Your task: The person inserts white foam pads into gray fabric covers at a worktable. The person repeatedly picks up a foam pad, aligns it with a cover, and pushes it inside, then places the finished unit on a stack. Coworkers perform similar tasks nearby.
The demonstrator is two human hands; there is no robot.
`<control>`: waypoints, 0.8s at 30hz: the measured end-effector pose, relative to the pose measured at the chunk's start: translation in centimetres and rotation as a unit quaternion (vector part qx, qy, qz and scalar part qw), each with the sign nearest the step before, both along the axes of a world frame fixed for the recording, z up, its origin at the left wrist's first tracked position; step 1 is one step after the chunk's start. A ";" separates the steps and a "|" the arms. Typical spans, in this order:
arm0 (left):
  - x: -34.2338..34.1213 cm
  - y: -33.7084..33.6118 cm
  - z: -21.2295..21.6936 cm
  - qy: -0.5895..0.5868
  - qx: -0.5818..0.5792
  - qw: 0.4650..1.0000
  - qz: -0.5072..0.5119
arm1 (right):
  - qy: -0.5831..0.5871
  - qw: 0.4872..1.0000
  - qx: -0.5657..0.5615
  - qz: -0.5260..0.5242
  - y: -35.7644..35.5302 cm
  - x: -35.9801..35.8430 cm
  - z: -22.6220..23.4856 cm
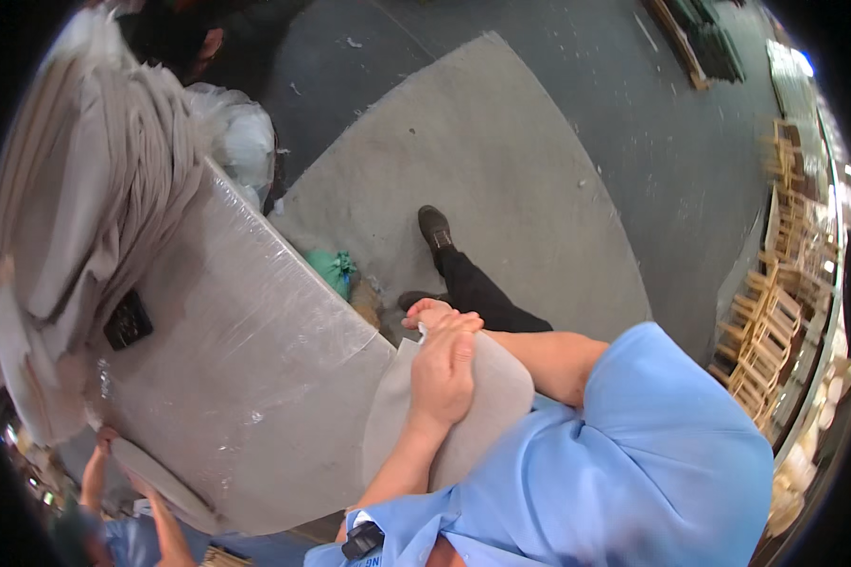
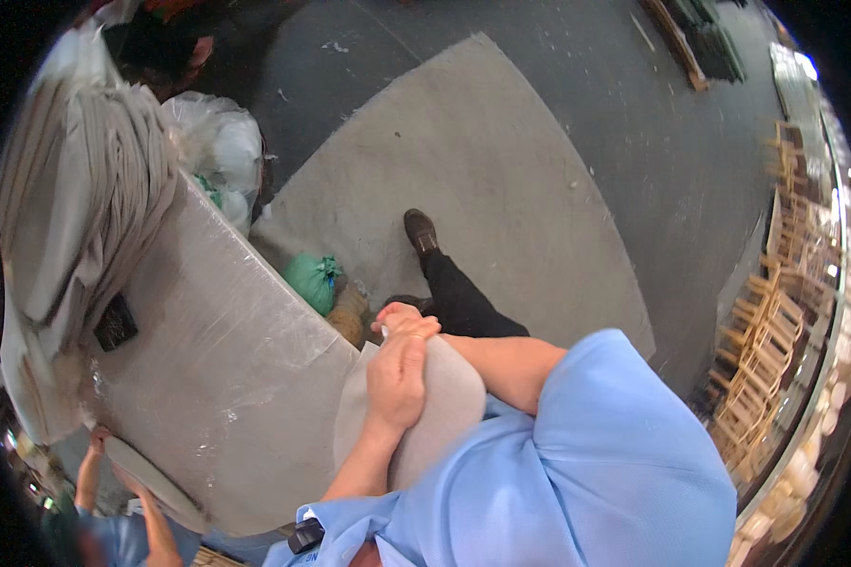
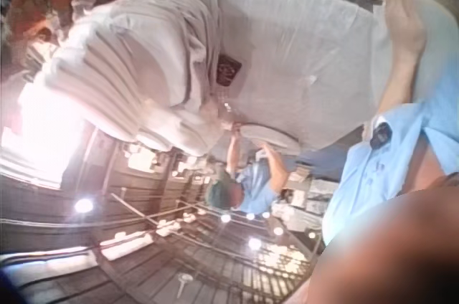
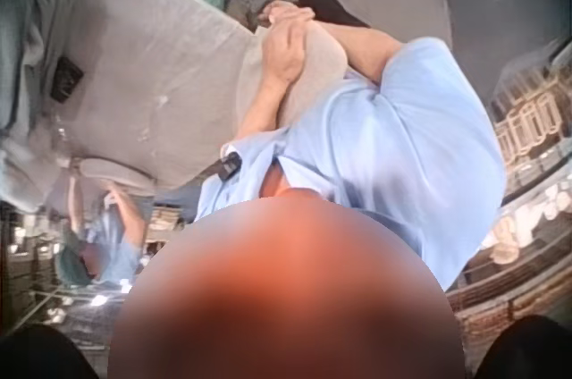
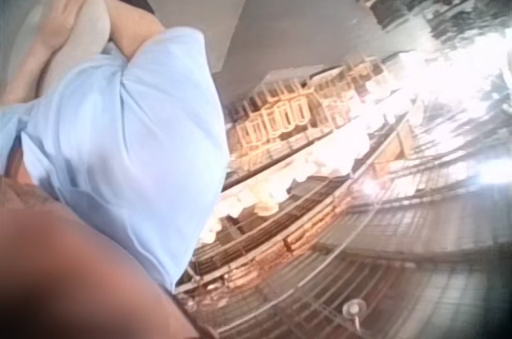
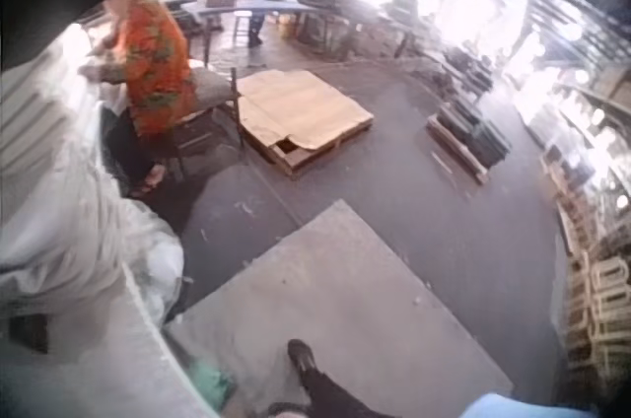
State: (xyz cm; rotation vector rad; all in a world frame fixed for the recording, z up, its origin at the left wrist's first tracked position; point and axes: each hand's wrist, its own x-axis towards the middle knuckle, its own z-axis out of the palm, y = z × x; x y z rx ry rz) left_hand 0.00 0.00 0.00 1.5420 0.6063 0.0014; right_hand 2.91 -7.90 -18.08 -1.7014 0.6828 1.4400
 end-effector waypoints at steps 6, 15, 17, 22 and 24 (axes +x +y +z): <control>-3.0 1.0 0.4 0.050 -0.009 0.999 0.011 | 0.034 0.998 0.047 0.027 0.6 0.5 0.3; -10.1 1.2 6.3 0.148 -0.141 0.974 0.097 | -0.051 0.931 0.242 -0.268 -3.5 4.9 6.7; -9.6 1.2 6.1 0.162 -0.141 0.973 0.090 | -0.071 0.909 0.296 -0.286 -3.4 5.5 8.9; -8.9 0.2 5.8 0.184 -0.138 0.967 0.111 | -0.051 0.896 0.383 -0.218 -2.1 4.9 11.5; -9.2 0.0 5.2 0.176 -0.138 0.967 0.120 | -0.043 0.895 0.392 -0.207 -0.9 4.4 10.3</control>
